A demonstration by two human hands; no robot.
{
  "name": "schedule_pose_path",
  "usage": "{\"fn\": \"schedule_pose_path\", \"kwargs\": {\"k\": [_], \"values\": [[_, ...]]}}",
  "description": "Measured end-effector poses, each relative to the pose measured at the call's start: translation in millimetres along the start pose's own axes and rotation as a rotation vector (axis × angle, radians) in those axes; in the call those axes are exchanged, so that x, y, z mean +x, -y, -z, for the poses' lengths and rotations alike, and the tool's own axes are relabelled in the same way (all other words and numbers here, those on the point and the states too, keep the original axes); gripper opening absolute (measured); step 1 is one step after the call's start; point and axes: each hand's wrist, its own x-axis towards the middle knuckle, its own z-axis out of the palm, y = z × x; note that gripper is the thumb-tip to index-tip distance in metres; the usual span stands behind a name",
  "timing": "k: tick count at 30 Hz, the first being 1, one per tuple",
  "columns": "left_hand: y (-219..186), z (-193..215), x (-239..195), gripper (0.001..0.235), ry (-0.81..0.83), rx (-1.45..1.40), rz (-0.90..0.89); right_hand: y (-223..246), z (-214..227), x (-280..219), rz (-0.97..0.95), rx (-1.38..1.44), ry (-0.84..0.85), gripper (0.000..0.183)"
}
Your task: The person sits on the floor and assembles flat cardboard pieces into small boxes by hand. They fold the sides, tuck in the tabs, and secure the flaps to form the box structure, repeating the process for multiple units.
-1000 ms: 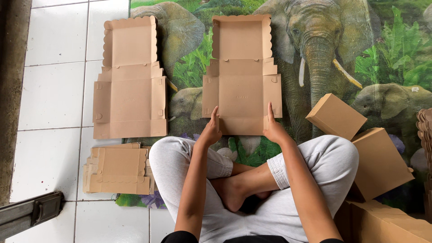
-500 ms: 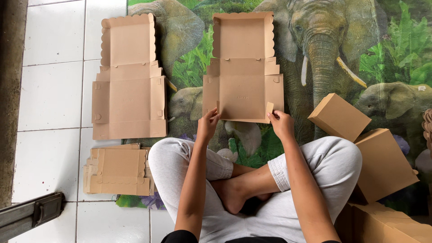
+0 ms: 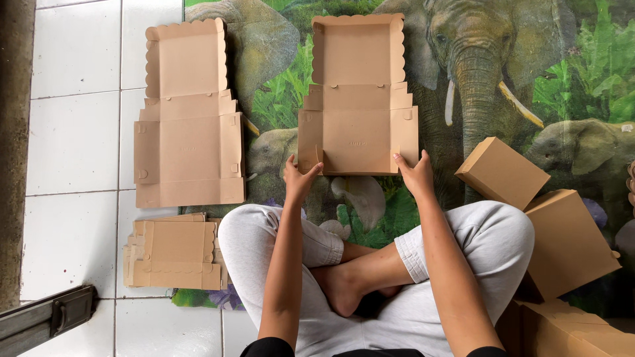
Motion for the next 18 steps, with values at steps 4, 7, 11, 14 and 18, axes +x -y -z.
{"fn": "schedule_pose_path", "kwargs": {"k": [4, 7, 11, 14, 18], "values": [[5, -20, 1, 0.071, 0.064, -0.134, -0.021, -17, -20, 5, 0.164, -0.131, -0.074, 0.055], [-5, -29, -12, 0.04, 0.035, 0.109, -0.135, -40, -36, 13, 0.563, -0.26, -0.281, 0.026], [-13, -21, -27, 0.036, -0.024, 0.45, -0.283, -34, -30, -6, 0.565, -0.269, -0.224, 0.026], [17, -7, -25, 0.031, 0.031, 0.489, -0.177, -17, -23, -39, 0.433, -0.22, -0.072, 0.025], [41, 17, -38, 0.026, 0.083, 0.579, -0.076, -9, -24, -71, 0.264, -0.189, 0.192, 0.029]]}}
